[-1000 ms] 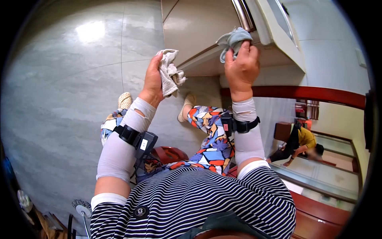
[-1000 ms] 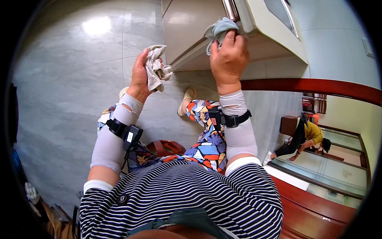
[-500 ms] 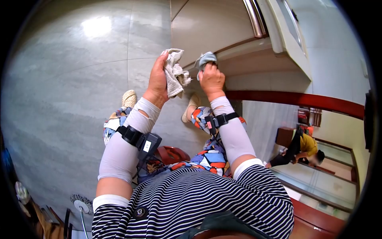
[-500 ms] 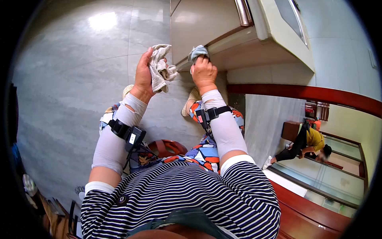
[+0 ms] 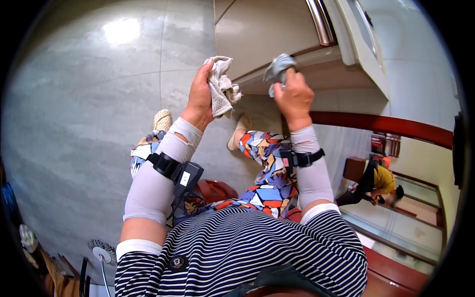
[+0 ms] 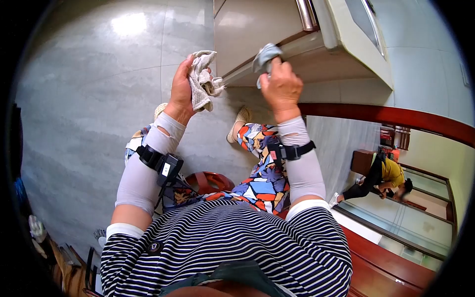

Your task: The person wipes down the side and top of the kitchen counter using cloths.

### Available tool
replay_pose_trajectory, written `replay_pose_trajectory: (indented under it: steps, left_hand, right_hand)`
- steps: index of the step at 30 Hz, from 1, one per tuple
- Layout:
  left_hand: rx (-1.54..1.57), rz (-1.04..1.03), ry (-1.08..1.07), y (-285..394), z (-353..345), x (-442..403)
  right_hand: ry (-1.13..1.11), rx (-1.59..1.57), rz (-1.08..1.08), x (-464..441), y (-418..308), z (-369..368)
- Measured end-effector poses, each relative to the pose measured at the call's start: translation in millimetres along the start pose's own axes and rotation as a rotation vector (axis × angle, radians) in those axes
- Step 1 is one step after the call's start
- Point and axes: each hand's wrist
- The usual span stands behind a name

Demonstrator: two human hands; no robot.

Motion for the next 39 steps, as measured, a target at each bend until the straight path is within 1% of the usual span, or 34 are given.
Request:
replay_pose_trajectory:
  steps: [2,4,7,12,14,18,20,21,22,24,25,26,29,32,33,34,36,37,39]
  left_hand:
    - [0.004,0.014,0.01,0,0,0]
    - [0.001,0.0,0.006,0,2,-1]
    - [-0.006,-0.022,0.017,4,-3,0]
    - [-0.007,-0.04,0.062,3,6,0]
    - [-0.026,-0.029,0.088,5,0,3]
    - [-0.021,-0.063,0.11,7,-1,2]
    - [-0.016,-0.058,0.078,5,7,1]
    - [-0.018,-0.061,0.086,5,6,1]
    - [-0.016,-0.065,0.125,5,2,0]
    - [-0.017,-0.069,0.173,4,4,0]
    - [-0.025,-0.067,0.174,3,6,0]
    - [-0.034,-0.066,0.176,3,8,0]
    - [-0.043,-0.078,0.177,2,12,-1]
    - [-0.024,-0.059,0.22,2,7,0]
    - [-0.029,-0.061,0.224,3,6,0]
    - [-0.028,-0.063,0.228,3,5,0]
    - [-0.025,-0.06,0.24,2,5,1]
    - [0.008,-0.048,0.215,3,4,2]
    - [0.033,-0.038,0.191,4,3,2]
  right_hand:
    - [0.161,0.003,0.02,-6,15,24]
    - [0.266,0.051,-0.001,-10,18,38]
    - [0.311,0.059,0.01,-15,12,28]
    - [0.303,0.022,0.014,-18,-9,-18]
    - [0.157,-0.026,-0.028,-11,-16,-43]
    - [-0.035,-0.066,0.05,6,-33,-120]
    - [-0.165,-0.076,0.072,11,-42,-159]
    - [-0.131,-0.109,0.12,11,-44,-171]
    - [-0.136,-0.116,0.124,11,-47,-183]
    - [-0.198,-0.134,0.157,15,-53,-207]
    - [-0.278,-0.139,0.144,19,-56,-220]
    - [-0.28,-0.146,0.148,21,-60,-232]
    - [-0.469,-0.191,0.093,22,-74,-257]
    - [-0.549,-0.262,0.046,29,-92,-268]
    - [-0.621,-0.3,0.04,28,-97,-275]
    - [-0.623,-0.305,0.044,27,-101,-283]
    - [-0.712,-0.428,0.0,32,-109,-301]
    - [-0.616,-0.511,0.006,44,-111,-339]
    - [-0.619,-0.543,0.032,45,-116,-356]
Point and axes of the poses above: each hand's wrist, its own x-axis away from the middle knuckle, its own z-axis out of the back of the hand, y = z × x, and after that the axes turned 12 degrees about -y, right-handed
